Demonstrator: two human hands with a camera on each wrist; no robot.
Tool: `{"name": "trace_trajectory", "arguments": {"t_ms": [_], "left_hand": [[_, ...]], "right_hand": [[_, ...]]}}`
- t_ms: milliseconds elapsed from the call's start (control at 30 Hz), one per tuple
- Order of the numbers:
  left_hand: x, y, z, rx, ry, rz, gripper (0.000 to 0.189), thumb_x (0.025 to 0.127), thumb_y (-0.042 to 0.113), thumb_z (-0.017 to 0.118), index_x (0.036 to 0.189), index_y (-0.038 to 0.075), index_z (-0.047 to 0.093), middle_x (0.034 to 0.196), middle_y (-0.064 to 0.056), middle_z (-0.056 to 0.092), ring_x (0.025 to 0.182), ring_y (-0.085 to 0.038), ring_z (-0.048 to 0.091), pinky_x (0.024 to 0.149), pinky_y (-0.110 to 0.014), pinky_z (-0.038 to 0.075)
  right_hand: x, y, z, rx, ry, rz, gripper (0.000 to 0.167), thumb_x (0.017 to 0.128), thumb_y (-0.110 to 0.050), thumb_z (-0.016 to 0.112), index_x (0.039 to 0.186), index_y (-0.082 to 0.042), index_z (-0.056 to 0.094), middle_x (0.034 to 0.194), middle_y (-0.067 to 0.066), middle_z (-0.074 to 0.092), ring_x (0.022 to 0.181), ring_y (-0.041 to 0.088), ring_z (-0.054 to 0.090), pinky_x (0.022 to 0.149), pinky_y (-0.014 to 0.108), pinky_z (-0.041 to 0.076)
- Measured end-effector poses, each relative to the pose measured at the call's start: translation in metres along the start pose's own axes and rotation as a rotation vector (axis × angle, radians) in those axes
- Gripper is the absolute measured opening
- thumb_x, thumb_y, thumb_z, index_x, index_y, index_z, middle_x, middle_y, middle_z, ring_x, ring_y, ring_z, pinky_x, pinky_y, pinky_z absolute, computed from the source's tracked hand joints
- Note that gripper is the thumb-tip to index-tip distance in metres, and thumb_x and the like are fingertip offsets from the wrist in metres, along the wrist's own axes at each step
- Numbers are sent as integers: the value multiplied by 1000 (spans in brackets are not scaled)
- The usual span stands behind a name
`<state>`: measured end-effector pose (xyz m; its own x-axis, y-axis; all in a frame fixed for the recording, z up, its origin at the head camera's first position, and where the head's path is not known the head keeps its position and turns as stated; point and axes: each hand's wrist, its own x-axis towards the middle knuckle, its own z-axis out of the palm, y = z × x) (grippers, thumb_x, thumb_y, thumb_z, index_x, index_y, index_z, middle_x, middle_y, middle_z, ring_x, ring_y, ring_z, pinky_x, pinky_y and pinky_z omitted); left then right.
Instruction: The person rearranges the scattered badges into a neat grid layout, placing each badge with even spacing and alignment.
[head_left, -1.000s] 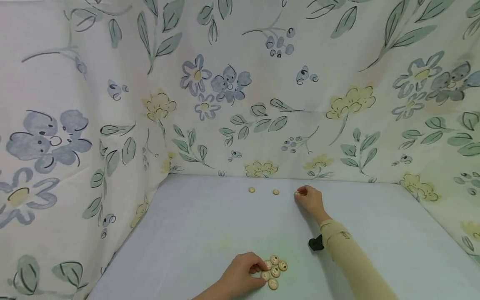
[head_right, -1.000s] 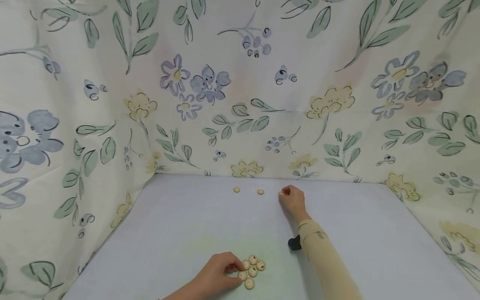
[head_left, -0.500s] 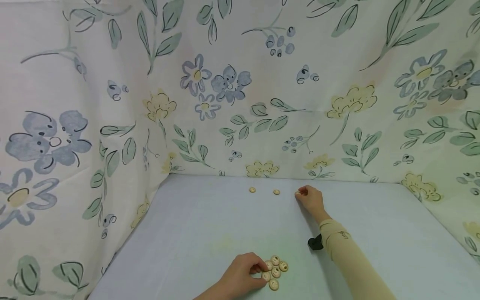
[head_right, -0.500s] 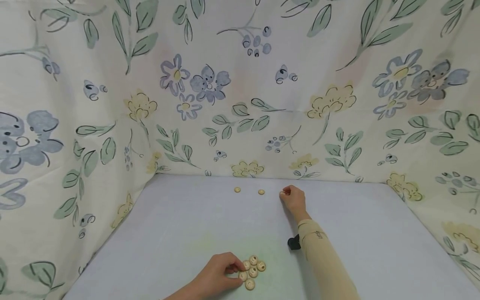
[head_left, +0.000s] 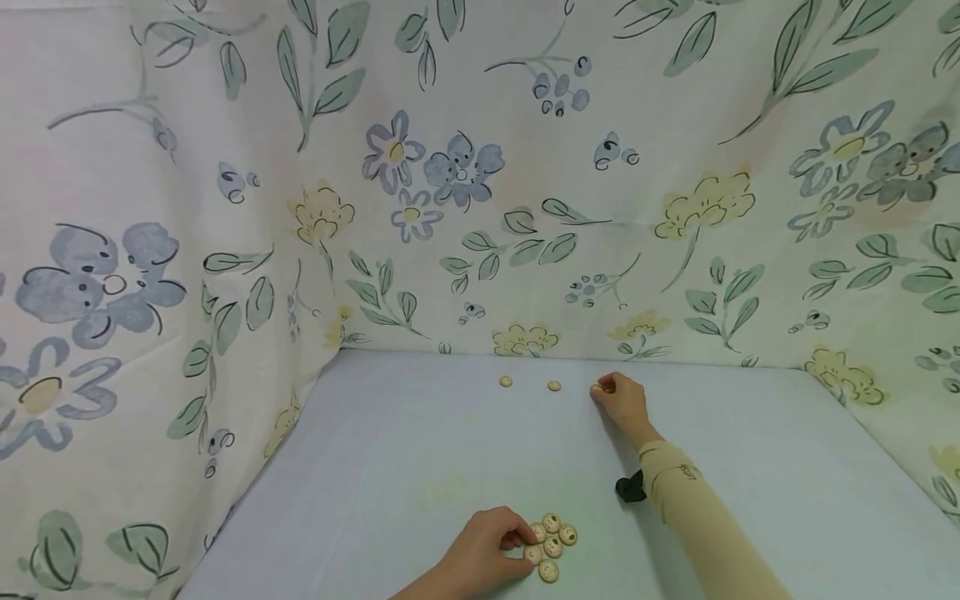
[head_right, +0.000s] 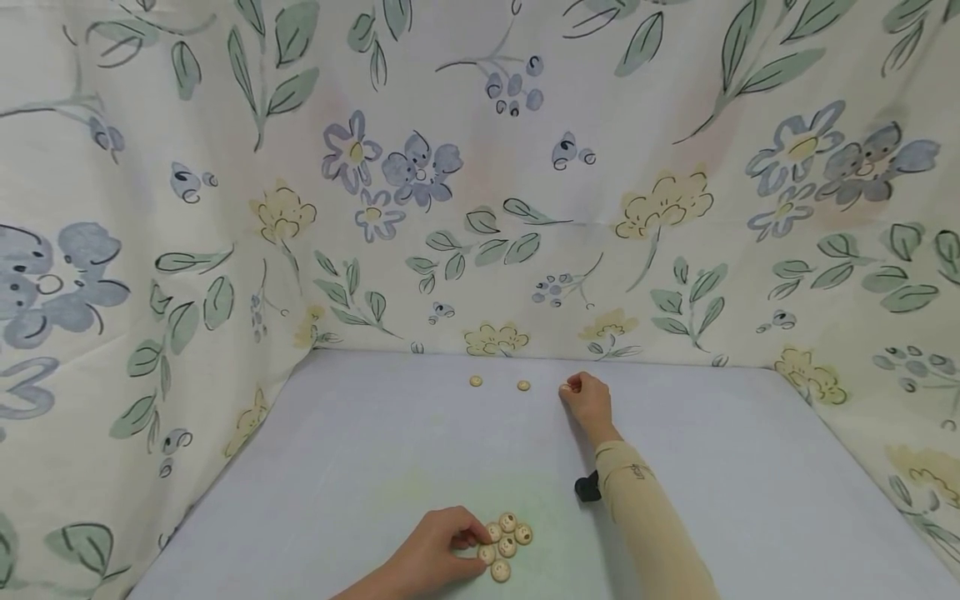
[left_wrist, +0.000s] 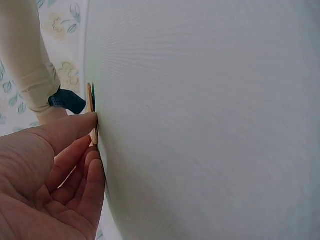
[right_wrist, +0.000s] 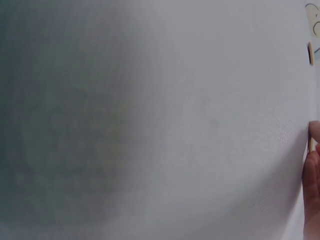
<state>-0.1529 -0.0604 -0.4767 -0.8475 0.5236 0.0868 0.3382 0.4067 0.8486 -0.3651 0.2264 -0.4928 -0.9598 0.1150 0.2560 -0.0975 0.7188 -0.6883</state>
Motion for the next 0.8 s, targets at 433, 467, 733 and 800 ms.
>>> {"name": "trace_trajectory", "arguments": {"t_ms": [433,467,733,800], "left_hand": [[0,3,3,-6,-6,-9,16,77,5,80,89,12,71,84,12,59,77,1,53,70,-18,48],[0,3,3,-6,-8,-9,16,77,5,80,89,12,71,84,12,59,77,1,53,70,-18,48],[0,0,4,-9,-14,-7,14,78,6,79,89,11,71,85,14,59,77,2,53,71,-18,49],[0,0,4,-8,-9,-1,15,78,7,79,90,11,71,85,14,59,78,2,53,71,-18,49]], "right_hand": [[-5,4,-4,13,-4,5,26,88,-12,70,104,8,62,98,23,65,94,36,61,85,47,47],[-6,4,-5,13,-7,4,27,88,-12,70,104,9,62,98,23,65,94,36,61,84,47,48],[-13,2,-12,40,-31,30,30,86,-11,72,107,8,61,99,21,65,94,34,60,84,46,47],[-15,1,-14,48,-20,29,31,86,-12,72,108,8,62,99,20,66,94,34,61,83,44,48]]}}
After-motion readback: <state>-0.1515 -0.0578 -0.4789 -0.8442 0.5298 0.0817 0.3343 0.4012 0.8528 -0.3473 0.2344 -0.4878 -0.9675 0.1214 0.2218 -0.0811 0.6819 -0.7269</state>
